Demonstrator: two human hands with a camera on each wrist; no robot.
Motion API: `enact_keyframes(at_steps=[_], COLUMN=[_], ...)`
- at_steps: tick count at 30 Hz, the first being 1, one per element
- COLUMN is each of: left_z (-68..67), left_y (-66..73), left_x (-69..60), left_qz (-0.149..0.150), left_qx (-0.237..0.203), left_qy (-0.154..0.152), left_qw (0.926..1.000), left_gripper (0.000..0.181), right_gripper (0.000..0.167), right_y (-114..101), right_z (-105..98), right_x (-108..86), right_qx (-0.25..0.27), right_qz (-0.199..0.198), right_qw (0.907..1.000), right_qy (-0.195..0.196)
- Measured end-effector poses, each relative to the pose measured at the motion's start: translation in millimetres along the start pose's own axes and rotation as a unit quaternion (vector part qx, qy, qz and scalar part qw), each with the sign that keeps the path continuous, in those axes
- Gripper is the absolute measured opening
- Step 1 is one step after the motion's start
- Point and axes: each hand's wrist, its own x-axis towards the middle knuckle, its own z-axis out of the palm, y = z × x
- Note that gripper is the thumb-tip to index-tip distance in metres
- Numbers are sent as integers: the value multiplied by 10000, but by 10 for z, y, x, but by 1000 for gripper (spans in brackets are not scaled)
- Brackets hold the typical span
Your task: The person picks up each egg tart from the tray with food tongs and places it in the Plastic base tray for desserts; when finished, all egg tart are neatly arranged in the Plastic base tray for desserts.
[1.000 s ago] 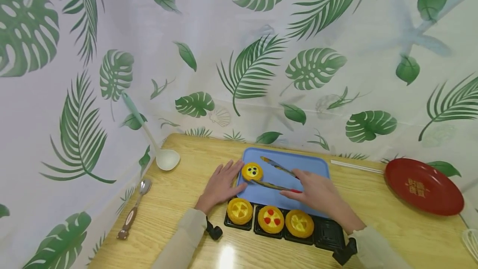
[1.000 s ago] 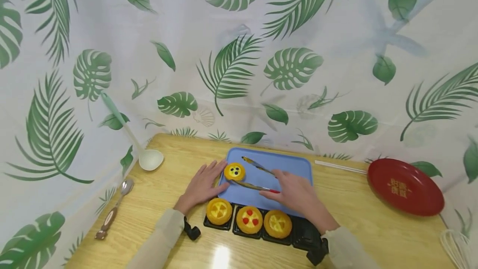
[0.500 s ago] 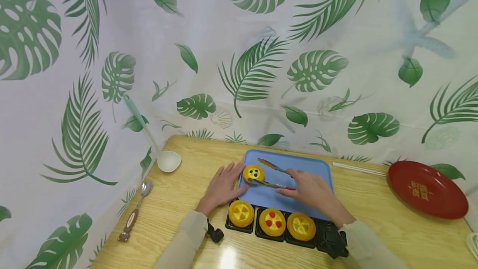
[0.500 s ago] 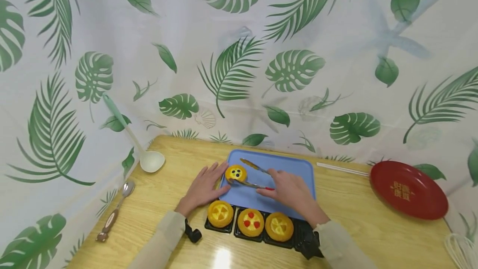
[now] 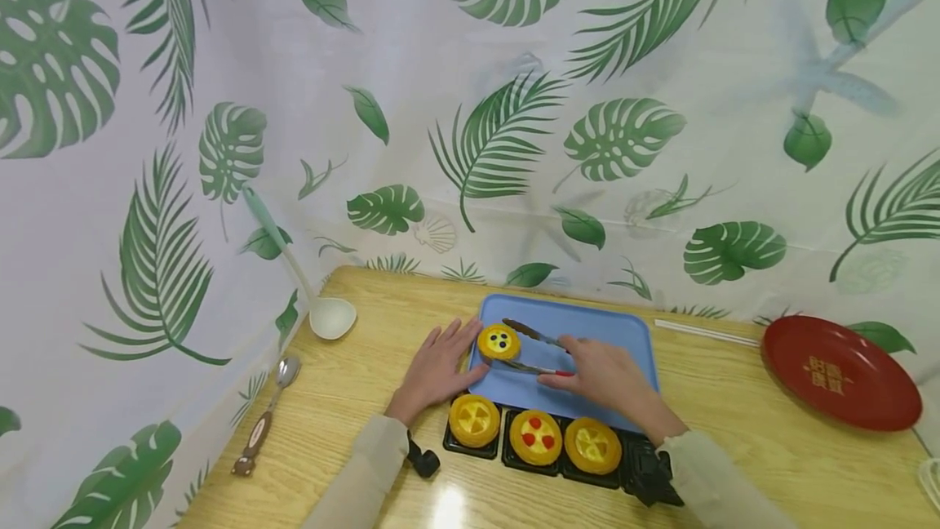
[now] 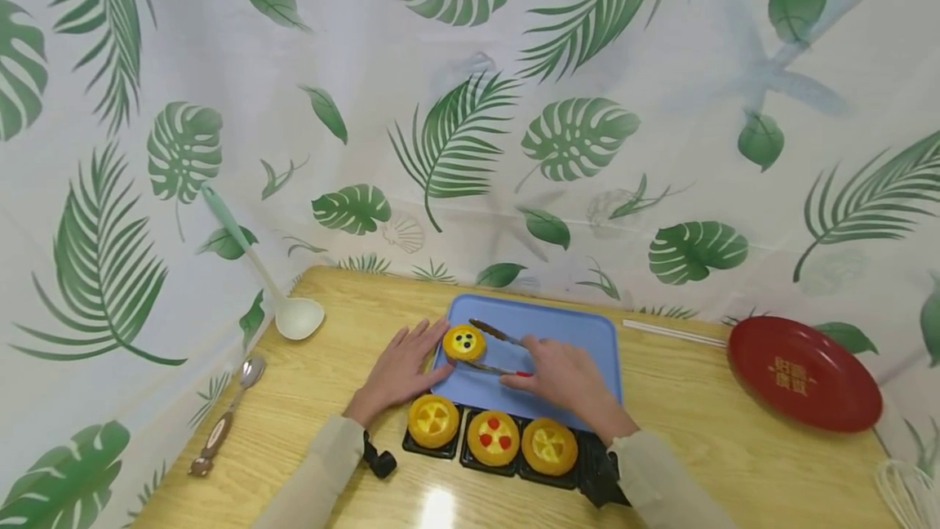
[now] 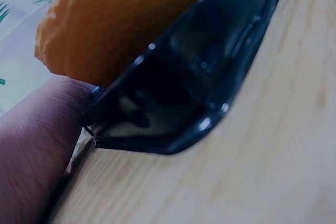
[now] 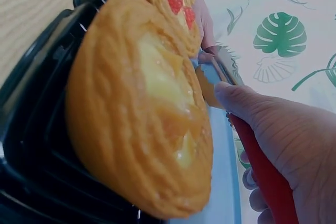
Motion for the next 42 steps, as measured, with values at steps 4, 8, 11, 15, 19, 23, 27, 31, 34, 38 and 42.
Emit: enact_keyframes(at_steps=[4,8,11,15,19,23,27,31,34,38,42], left_z=[7,18,13,7,4,-4,-21,-26,-28,-17,-4], left_y=[10,15,18,17,15,21,11,0,-1,1,6], left_x=[2,1,-5,-8,3,4,-9,-9,-6,-10,-9], left_qz=[10,43,60,82,82,47,52,33,33,47,30], left_qx=[-7,42,30,9,-21,-6,-11,54,45,16,-1], left_qy=[-7,-55,-31,-7,2,-28,-7,-14,-37,-26,-34], left_qw=[10000,10000,10000,10000,10000,10000,10000,10000,10000,10000,10000], left_gripper=[83,83,84,84,84,84,83,83,83,83,83], right_gripper=[65,62,61,60,59,56,57,69,78,83,77], right_y=[0,-2,0,10,43,95,138,175,210,251,263], right_z=[25,46,54,47,8,-71,-170,-263,-322,-392,-494], right_x=[26,31,34,37,23,-13,-74,-175,-279,-463,-700], right_qx=[-32,-77,-19,19,101,266,310,255,216,160,153], right_qz=[-22,-78,-67,-39,-34,-6,12,136,235,372,539], right_qw=[10000,9999,9999,10000,9998,9995,9993,9989,9983,9975,9962], right_qy=[14,69,75,71,160,188,212,368,485,572,672])
